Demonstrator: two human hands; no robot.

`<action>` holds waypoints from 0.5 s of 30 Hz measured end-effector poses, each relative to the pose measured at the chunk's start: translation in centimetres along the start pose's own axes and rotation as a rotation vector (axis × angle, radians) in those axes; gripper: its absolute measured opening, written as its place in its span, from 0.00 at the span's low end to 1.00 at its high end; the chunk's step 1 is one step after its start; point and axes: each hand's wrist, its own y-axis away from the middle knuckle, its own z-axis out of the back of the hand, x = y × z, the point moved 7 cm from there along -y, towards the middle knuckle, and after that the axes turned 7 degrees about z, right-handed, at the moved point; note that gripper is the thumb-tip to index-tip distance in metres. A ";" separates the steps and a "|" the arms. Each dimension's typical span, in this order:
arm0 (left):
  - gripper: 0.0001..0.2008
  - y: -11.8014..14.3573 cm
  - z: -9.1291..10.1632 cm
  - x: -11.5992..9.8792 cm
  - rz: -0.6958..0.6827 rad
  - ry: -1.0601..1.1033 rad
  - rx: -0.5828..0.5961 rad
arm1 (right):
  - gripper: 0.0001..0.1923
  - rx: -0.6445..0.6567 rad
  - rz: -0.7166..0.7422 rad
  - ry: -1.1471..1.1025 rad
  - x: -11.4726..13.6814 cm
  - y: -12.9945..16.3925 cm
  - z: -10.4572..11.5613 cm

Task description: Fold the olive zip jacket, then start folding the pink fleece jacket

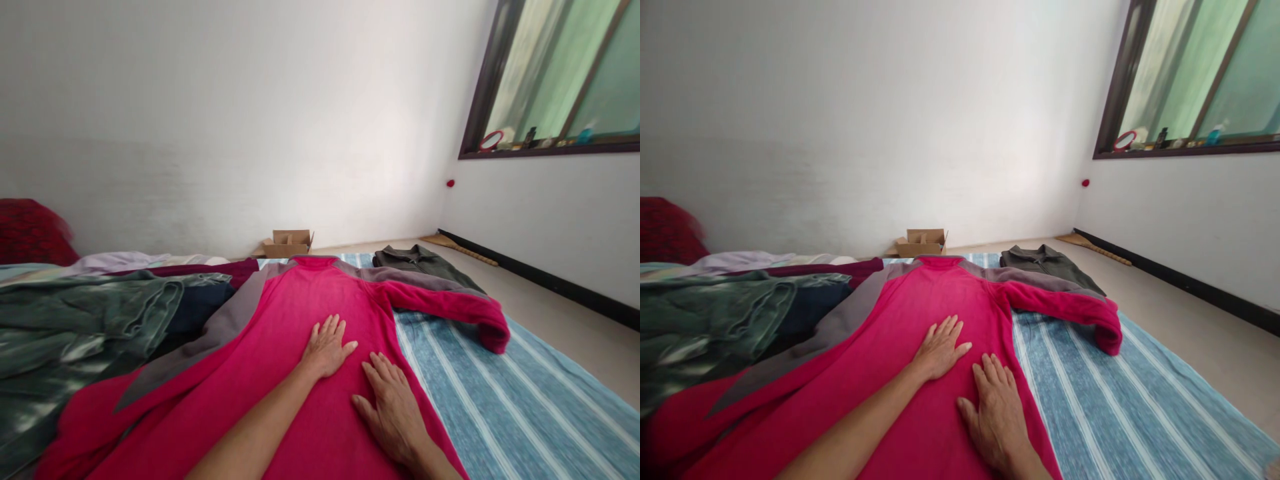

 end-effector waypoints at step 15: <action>0.35 0.1 -0.4 0.0 -0.016 0.018 -0.002 | 0.27 -0.160 0.108 0.076 -0.2 0.3 -0.3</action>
